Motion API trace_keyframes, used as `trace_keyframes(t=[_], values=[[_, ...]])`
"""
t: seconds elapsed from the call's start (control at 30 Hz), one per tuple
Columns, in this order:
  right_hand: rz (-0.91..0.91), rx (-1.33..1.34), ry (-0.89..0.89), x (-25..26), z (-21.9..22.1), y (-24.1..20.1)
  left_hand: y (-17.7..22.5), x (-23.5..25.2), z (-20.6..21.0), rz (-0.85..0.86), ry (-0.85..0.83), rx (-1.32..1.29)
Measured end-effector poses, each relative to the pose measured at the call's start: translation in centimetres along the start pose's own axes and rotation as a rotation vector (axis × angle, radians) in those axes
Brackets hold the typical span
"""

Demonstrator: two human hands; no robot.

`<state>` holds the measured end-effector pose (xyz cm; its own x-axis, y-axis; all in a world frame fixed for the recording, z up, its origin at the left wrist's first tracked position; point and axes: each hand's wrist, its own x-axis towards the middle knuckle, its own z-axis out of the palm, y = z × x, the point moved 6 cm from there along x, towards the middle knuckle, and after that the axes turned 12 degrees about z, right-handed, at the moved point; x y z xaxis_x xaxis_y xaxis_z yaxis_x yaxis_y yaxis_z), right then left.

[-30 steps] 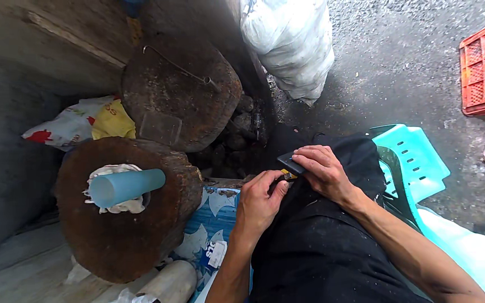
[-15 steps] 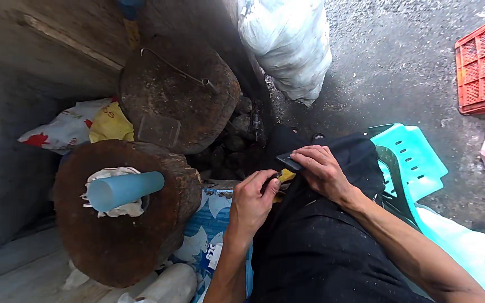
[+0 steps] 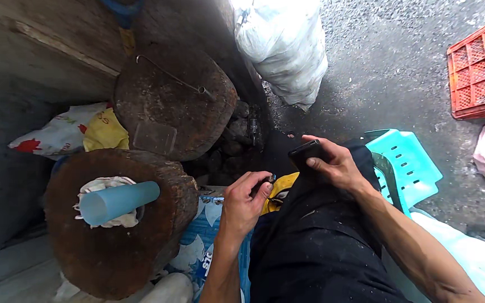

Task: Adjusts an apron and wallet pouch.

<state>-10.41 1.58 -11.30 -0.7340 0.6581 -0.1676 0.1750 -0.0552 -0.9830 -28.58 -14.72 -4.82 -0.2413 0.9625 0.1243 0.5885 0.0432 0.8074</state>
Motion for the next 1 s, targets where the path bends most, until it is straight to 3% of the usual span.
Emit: trace_keyframes(t=[0.2, 0.4, 1.0], values=[[-0.037, -0.172, -0.364, 1.2, -1.0, -2.6, 0.9, -0.5, 0.5, 0.014, -0.014, -0.013], [0.156, -0.317, -0.612, 1.6, -0.2, -3.0, 0.6, -1.2, 1.6, 0.014, -0.100, 0.086], [0.113, -0.530, -0.776, 3.3, 1.8, -5.8, 0.7, -0.9, 2.3, 0.068, -0.194, 0.162]])
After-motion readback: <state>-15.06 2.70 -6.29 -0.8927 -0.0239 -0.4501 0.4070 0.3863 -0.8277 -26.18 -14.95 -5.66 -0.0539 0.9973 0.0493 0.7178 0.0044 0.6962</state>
